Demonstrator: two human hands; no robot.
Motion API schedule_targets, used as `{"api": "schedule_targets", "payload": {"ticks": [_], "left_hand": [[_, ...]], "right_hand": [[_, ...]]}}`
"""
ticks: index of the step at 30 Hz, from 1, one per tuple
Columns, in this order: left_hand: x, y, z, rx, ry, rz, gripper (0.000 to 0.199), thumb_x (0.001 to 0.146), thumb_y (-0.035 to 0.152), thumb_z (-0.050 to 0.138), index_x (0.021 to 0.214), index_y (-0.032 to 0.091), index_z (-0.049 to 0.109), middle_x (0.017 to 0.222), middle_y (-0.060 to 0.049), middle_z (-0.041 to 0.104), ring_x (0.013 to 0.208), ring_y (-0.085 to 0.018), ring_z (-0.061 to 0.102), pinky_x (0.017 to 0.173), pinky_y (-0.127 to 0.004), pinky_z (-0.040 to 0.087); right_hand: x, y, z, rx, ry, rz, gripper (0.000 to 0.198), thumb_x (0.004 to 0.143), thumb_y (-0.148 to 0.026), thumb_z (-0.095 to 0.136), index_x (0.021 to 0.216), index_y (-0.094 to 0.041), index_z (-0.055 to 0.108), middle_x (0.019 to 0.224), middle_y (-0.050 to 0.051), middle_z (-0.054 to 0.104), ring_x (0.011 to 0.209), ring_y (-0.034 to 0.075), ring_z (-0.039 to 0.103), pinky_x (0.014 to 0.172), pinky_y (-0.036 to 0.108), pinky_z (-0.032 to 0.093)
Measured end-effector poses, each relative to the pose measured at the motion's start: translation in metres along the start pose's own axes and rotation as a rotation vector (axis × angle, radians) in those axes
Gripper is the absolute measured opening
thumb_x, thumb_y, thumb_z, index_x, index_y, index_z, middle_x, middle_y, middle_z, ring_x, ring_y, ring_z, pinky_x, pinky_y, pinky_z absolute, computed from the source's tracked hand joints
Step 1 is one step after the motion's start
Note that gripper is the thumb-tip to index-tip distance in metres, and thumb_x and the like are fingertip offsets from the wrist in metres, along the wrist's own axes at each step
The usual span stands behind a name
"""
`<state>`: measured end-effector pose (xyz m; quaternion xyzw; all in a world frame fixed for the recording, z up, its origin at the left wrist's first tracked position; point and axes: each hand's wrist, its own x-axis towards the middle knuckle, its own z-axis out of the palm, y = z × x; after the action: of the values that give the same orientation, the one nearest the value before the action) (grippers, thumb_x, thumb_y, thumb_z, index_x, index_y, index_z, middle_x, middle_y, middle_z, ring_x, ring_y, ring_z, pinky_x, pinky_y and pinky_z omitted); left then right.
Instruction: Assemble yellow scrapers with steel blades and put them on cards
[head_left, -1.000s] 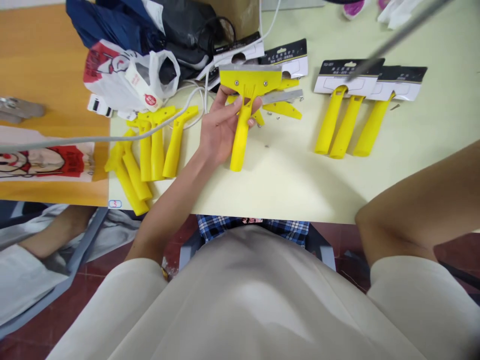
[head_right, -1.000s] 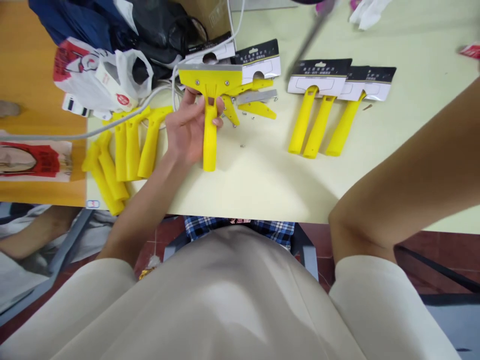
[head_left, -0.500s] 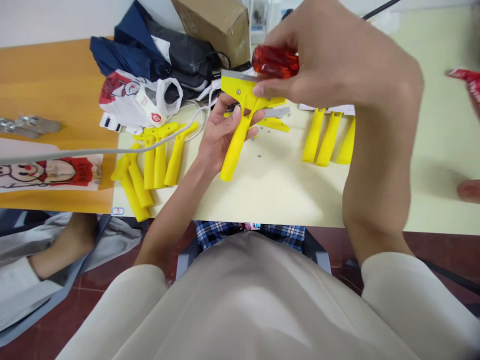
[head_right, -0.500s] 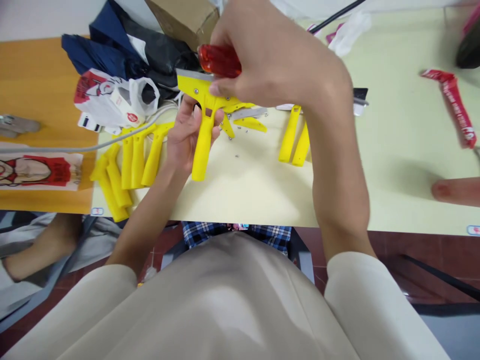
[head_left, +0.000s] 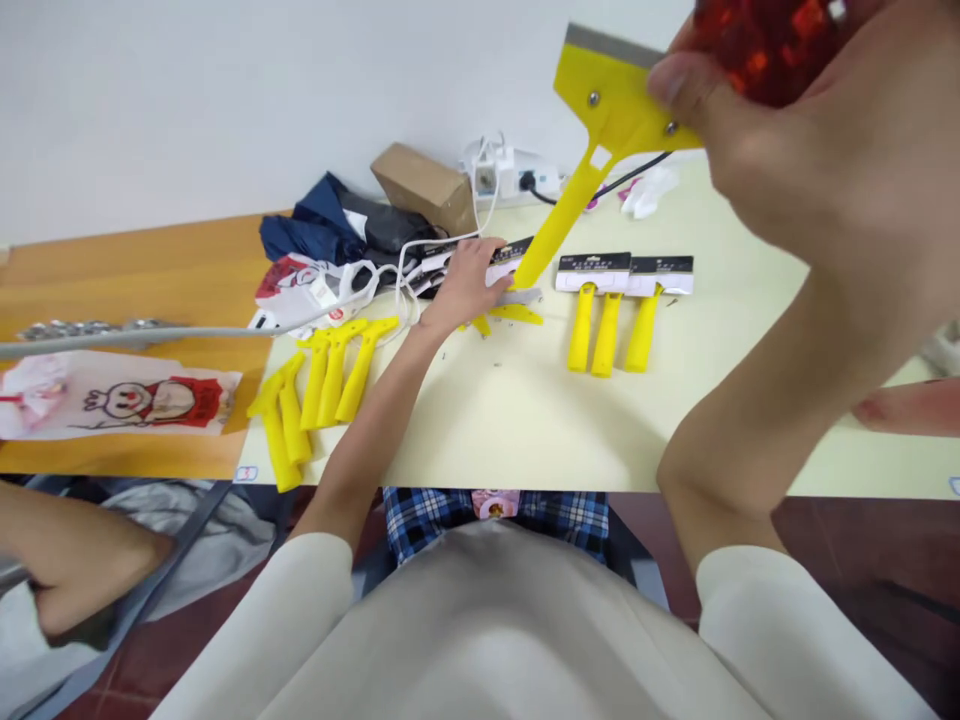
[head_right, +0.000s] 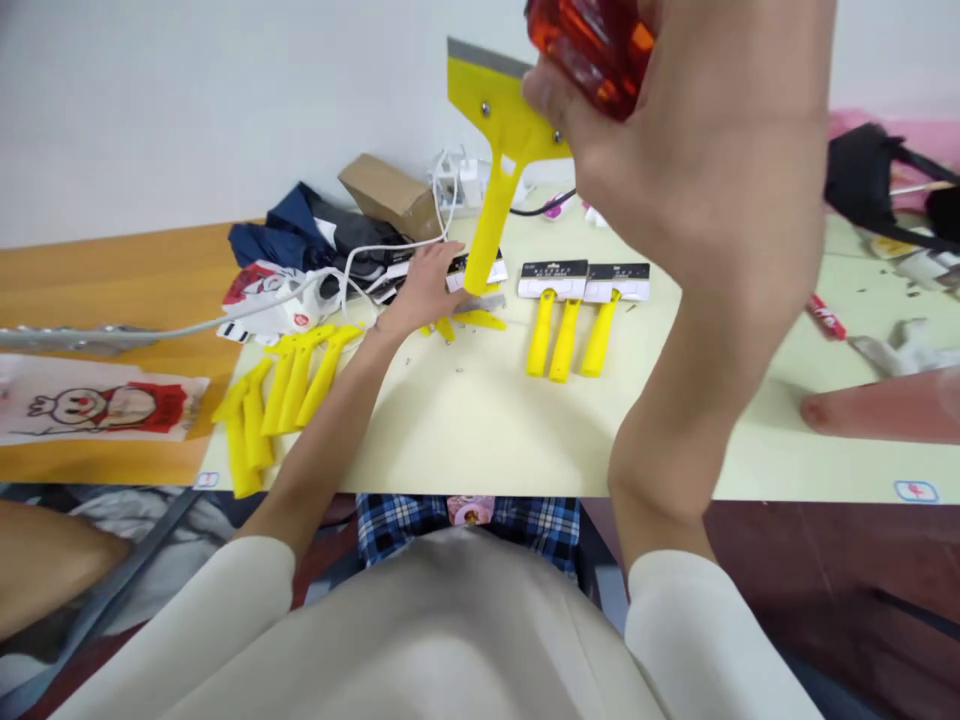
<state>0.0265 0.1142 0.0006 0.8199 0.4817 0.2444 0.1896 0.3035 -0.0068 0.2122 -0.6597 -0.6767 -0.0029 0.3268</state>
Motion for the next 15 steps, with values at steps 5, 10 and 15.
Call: {"api": "schedule_targets", "payload": {"ticks": [5, 10, 15], "left_hand": [[0.012, -0.004, -0.002, 0.225, -0.063, 0.027, 0.088, 0.095, 0.062, 0.080, 0.161, 0.009, 0.057, 0.162, -0.024, 0.064, 0.159, -0.044, 0.050, 0.136, -0.063, 0.034], [0.010, -0.002, -0.011, 0.227, -0.013, 0.165, 0.072, 0.096, 0.055, 0.075, 0.154, 0.014, 0.065, 0.153, -0.019, 0.071, 0.151, -0.041, 0.058, 0.131, -0.061, 0.043], [-0.039, 0.004, -0.027, 0.158, 0.037, 0.334, 0.072, 0.101, 0.042, 0.075, 0.165, 0.017, 0.055, 0.156, -0.021, 0.065, 0.145, -0.037, 0.066, 0.125, -0.054, 0.056]], "right_hand": [[0.004, -0.012, -0.011, -0.127, 0.132, -0.253, 0.037, 0.110, -0.053, 0.069, 0.100, -0.017, 0.068, 0.089, 0.004, 0.055, 0.076, 0.011, 0.027, 0.074, 0.037, 0.024], [0.012, -0.008, -0.001, -0.077, 0.246, -0.358, 0.028, 0.106, -0.034, 0.071, 0.090, -0.022, 0.051, 0.084, 0.005, 0.060, 0.069, 0.015, 0.033, 0.073, 0.036, 0.032], [0.007, -0.013, 0.005, -0.024, 0.342, -0.374, 0.019, 0.108, -0.039, 0.068, 0.097, -0.026, 0.062, 0.088, 0.007, 0.068, 0.072, 0.019, 0.048, 0.073, 0.037, 0.038]]}}
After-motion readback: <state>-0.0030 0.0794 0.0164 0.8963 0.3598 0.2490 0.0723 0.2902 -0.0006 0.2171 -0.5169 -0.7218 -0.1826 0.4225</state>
